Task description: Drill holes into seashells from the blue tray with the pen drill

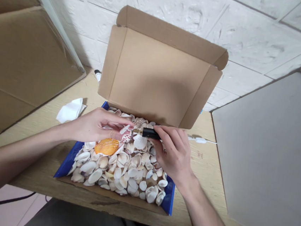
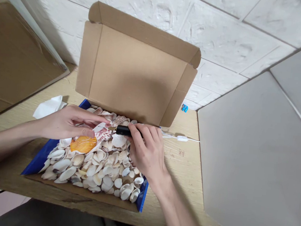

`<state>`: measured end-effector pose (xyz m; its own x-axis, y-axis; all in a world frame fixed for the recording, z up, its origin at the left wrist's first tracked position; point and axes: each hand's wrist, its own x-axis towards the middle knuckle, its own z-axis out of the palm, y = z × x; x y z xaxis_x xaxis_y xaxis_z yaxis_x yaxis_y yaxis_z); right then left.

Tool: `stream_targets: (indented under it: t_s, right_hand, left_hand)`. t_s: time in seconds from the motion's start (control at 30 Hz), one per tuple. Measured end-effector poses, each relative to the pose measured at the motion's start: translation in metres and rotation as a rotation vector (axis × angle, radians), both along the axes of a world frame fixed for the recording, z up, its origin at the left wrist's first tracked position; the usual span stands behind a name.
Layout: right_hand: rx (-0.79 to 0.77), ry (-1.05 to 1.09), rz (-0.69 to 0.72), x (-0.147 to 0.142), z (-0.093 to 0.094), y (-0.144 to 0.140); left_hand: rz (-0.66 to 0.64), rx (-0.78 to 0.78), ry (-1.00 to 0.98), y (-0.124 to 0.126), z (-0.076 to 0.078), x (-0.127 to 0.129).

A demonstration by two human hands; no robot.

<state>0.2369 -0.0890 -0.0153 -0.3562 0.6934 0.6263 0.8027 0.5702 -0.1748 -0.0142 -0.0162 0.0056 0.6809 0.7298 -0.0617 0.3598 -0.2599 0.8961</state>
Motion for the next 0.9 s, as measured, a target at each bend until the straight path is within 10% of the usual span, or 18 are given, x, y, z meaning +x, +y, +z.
stream_targets:
  t_s: [0.9]
  right_hand:
    - [-0.043,-0.017,-0.006,-0.0006,0.0008,0.0009]
  left_hand:
    - [-0.005,-0.047,-0.035,-0.0005,0.0011,-0.0001]
